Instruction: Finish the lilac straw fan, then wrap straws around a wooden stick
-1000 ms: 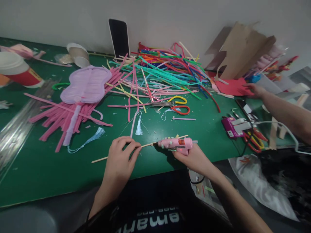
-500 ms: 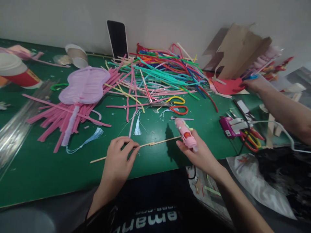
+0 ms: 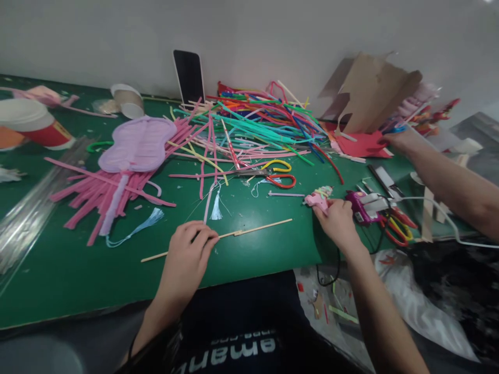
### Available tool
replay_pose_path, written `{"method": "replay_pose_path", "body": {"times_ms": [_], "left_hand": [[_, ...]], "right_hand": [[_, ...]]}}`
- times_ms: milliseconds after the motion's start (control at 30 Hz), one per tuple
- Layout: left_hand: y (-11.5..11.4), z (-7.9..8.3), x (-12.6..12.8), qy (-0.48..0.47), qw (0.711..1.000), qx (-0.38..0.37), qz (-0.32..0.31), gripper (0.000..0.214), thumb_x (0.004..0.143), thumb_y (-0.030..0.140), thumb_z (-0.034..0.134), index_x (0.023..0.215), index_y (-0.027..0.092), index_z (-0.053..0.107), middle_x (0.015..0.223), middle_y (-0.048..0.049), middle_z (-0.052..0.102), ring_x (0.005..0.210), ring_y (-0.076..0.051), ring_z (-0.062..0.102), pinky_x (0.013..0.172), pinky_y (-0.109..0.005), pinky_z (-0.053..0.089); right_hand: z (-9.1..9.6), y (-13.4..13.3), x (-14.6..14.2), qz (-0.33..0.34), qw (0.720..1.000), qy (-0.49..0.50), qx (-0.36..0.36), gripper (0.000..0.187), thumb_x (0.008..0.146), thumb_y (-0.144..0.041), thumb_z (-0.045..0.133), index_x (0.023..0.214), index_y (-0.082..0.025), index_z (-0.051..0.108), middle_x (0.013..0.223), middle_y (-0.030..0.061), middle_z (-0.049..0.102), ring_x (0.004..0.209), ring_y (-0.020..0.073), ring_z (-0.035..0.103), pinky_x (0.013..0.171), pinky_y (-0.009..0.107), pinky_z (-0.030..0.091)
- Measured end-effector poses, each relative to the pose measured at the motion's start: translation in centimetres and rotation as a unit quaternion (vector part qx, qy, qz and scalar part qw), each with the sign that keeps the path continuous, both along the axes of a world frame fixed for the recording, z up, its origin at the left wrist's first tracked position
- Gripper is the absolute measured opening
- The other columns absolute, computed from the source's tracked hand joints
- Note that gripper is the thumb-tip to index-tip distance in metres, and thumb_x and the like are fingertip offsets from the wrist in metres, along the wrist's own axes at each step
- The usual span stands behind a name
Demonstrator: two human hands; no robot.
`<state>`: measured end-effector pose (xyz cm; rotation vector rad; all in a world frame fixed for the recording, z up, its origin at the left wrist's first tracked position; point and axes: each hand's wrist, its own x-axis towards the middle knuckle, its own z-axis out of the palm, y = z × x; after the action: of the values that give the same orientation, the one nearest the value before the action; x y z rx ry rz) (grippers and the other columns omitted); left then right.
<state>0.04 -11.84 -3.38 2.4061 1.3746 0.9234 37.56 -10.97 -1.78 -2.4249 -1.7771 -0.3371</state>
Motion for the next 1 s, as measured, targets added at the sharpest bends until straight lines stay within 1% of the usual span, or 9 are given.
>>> {"method": "replay_pose_path", "body": {"times_ms": [67,133,200,267,367,500,600,800,1000], "left_hand": [[0.0,0.1,0.1,0.002,1.0,-0.002,0.003,0.012,0.094,0.024,0.052,0.091,0.02,0.062,0.092,-0.0066,0.064,0.104,-0.026,0.055,0.09,-0.043,0.044],[0.0,0.1,0.1,0.003,1.0,-0.008,0.006,0.013,0.094,0.025,0.052,0.09,0.02,0.063,0.092,-0.0065,0.065,0.104,-0.026,0.055,0.09,-0.043,0.044],[0.0,0.1,0.2,0.001,1.0,-0.013,0.01,0.012,0.094,0.026,0.052,0.09,0.021,0.063,0.092,-0.0066,0.065,0.105,-0.026,0.055,0.091,-0.044,0.044],[0.1,0.0,0.2,0.0,1.0,-0.017,0.012,0.012,0.094,0.027,0.053,0.091,0.021,0.063,0.093,-0.0065,0.065,0.105,-0.026,0.055,0.091,-0.044,0.044],[0.3,0.0,0.1,0.002,1.0,-0.017,0.01,0.014,0.094,0.029,0.052,0.091,0.022,0.064,0.093,-0.0062,0.066,0.105,-0.026,0.055,0.091,-0.044,0.044],[0.4,0.1,0.1,0.01,1.0,-0.012,0.0,0.02,0.096,0.03,0.047,0.092,0.021,0.064,0.093,-0.0068,0.066,0.104,-0.026,0.055,0.091,-0.044,0.044],[0.4,0.2,0.1,0.017,1.0,-0.004,-0.003,0.021,0.097,0.03,0.046,0.092,0.021,0.064,0.092,-0.0069,0.066,0.104,-0.027,0.055,0.092,-0.045,0.044],[0.2,0.2,0.2,0.026,1.0,0.005,0.016,0.019,0.094,0.033,0.053,0.105,0.02,0.062,0.101,-0.0094,0.065,0.111,-0.029,0.053,0.094,-0.047,0.045],[0.3,0.3,0.3,0.029,0.999,0.012,0.009,0.016,0.094,0.027,0.052,0.101,0.021,0.065,0.1,-0.0089,0.066,0.11,-0.029,0.053,0.095,-0.048,0.045]], "right_hand": [[0.6,-0.3,-1.1,-0.028,0.999,-0.002,0.018,0.048,0.086,-0.041,0.058,0.112,-0.001,0.051,0.105,0.0264,0.052,0.099,0.0388,0.049,0.08,0.05,0.043],[1.4,-0.8,-2.8,0.003,0.997,0.029,0.073,0.047,0.086,-0.042,0.058,0.115,-0.005,0.052,0.11,0.0257,0.052,0.104,0.0387,0.049,0.083,0.051,0.043],[1.9,-1.4,-5.0,0.123,0.98,0.115,0.102,0.033,0.09,-0.038,0.055,0.112,-0.013,0.054,0.11,0.0187,0.055,0.107,0.033,0.05,0.09,0.048,0.043],[1.8,-1.9,-7.2,0.236,0.95,0.195,0.069,0.023,0.092,-0.036,0.054,0.108,-0.02,0.057,0.107,0.0127,0.056,0.106,0.0282,0.051,0.093,0.046,0.043],[0.9,-2.1,-9.9,0.328,0.912,0.244,0.023,0.018,0.092,-0.033,0.057,0.107,-0.024,0.06,0.108,0.0102,0.057,0.11,0.0277,0.05,0.093,0.047,0.043],[0.0,-1.6,-11.3,0.339,0.907,0.251,0.007,0.015,0.092,-0.032,0.058,0.102,-0.023,0.063,0.105,0.009,0.061,0.11,0.0275,0.05,0.092,0.045,0.042],[0.1,-1.2,-11.3,0.346,0.905,0.246,-0.002,0.014,0.094,-0.032,0.056,0.094,-0.021,0.064,0.1,0.008,0.064,0.109,0.026,0.051,0.092,0.043,0.041],[0.5,-0.6,-11.1,0.363,0.905,0.222,-0.004,0.016,0.095,-0.033,0.055,0.095,-0.022,0.066,0.1,0.0073,0.065,0.108,0.0243,0.051,0.09,0.041,0.04],[0.3,-0.4,-11.0,0.379,0.901,0.21,0.005,0.017,0.094,-0.033,0.055,0.094,-0.022,0.068,0.1,0.0076,0.066,0.108,0.0244,0.052,0.088,0.041,0.041]]}}
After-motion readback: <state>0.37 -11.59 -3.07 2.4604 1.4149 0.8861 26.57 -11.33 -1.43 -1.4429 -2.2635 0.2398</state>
